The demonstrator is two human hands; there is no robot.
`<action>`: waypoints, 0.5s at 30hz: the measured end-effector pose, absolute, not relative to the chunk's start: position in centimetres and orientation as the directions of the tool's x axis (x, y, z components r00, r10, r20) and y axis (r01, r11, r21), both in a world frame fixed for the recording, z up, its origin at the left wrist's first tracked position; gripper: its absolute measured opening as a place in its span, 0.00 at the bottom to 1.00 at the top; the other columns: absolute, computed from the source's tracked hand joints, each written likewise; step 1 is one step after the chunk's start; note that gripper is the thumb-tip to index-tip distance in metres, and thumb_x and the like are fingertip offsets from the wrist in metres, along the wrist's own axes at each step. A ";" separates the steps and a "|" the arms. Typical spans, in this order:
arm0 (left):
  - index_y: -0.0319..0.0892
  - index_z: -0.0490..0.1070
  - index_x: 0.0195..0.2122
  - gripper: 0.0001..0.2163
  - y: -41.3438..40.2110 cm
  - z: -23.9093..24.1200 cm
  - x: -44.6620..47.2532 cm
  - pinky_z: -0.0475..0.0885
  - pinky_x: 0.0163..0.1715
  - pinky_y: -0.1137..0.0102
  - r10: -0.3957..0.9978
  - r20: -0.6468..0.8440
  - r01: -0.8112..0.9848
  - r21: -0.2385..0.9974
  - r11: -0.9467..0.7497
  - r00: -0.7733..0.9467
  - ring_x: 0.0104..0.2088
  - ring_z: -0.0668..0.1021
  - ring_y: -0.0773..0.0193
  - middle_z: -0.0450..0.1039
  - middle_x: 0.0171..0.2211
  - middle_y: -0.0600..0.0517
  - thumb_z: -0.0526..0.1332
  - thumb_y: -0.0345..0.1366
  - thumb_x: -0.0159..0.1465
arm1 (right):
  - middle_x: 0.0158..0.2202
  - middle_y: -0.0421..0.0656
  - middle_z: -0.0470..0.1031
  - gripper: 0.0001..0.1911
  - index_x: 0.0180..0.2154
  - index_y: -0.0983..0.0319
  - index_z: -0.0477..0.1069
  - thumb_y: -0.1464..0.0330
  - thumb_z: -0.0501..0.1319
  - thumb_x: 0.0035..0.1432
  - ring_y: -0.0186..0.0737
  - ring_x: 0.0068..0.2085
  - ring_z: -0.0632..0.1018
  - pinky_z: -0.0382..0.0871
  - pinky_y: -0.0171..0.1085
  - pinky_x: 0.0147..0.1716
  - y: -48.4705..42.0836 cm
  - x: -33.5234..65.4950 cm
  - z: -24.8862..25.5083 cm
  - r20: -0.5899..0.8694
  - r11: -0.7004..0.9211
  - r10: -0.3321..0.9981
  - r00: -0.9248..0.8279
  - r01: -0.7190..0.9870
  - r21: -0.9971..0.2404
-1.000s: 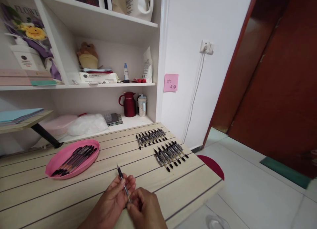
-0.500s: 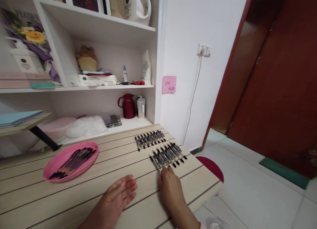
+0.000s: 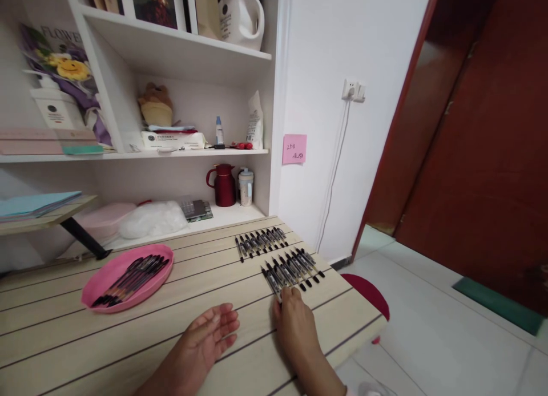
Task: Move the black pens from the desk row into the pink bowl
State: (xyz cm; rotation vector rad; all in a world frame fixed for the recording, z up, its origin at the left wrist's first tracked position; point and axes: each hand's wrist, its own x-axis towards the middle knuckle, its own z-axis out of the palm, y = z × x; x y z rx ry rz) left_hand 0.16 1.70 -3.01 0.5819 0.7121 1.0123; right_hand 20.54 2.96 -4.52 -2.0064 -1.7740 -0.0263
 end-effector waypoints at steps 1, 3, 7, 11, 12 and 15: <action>0.40 0.72 0.38 0.11 1.6 -3.0 0.2 0.66 0.42 0.64 0.904 -0.253 -0.539 0.735 0.411 0.345 0.37 0.76 0.61 0.74 0.36 0.46 0.63 0.35 0.54 | 0.33 0.45 0.71 0.07 0.34 0.62 0.65 0.71 0.50 0.58 0.37 0.32 0.73 0.57 0.33 0.29 2.6 20.3 -4.4 0.313 -0.052 0.936 0.160 0.944 -0.326; 0.40 0.72 0.37 0.12 1.7 -2.8 0.2 0.66 0.41 0.64 0.916 -0.232 -0.508 0.774 0.377 0.326 0.35 0.76 0.61 0.75 0.34 0.46 0.65 0.35 0.52 | 0.31 0.44 0.72 0.07 0.31 0.61 0.65 0.71 0.49 0.59 0.36 0.31 0.73 0.56 0.33 0.28 1.7 19.5 -4.3 0.295 -0.021 0.947 0.126 0.941 -0.337; 0.40 0.73 0.34 0.13 3.5 -1.2 -1.6 0.66 0.41 0.65 0.984 -0.117 -0.253 0.956 0.147 0.131 0.35 0.76 0.59 0.76 0.31 0.47 0.67 0.35 0.47 | 0.27 0.41 0.73 0.10 0.27 0.60 0.65 0.69 0.50 0.58 0.36 0.28 0.74 0.53 0.33 0.25 -0.4 17.0 -4.8 0.244 0.080 0.970 0.003 0.942 -0.327; 0.40 0.73 0.36 0.12 7.0 1.9 -7.4 0.64 0.45 0.64 0.976 0.189 0.367 0.920 -0.139 -0.104 0.42 0.74 0.54 0.76 0.37 0.45 0.61 0.35 0.51 | 0.27 0.41 0.75 0.08 0.28 0.59 0.65 0.69 0.51 0.58 0.37 0.28 0.75 0.52 0.34 0.24 -1.0 16.0 -5.5 0.253 0.119 0.966 -0.047 0.954 -0.275; 0.38 0.73 0.37 0.12 7.7 2.7 -9.2 0.63 0.45 0.63 0.960 0.245 0.528 0.838 -0.140 -0.134 0.43 0.73 0.53 0.75 0.39 0.44 0.59 0.35 0.52 | 0.27 0.41 0.75 0.08 0.28 0.59 0.65 0.69 0.50 0.58 0.37 0.28 0.75 0.52 0.34 0.24 -0.9 16.3 -5.5 0.255 0.110 0.966 -0.039 0.956 -0.273; 0.36 0.70 0.42 0.16 9.2 4.1 -14.1 0.63 0.43 0.62 0.945 0.282 0.803 0.595 -0.038 -0.164 0.44 0.73 0.50 0.74 0.44 0.44 0.53 0.36 0.56 | 0.27 0.41 0.75 0.10 0.27 0.59 0.64 0.67 0.49 0.59 0.38 0.29 0.75 0.53 0.33 0.25 0.1 18.4 -4.8 0.264 0.029 0.963 0.047 0.961 -0.276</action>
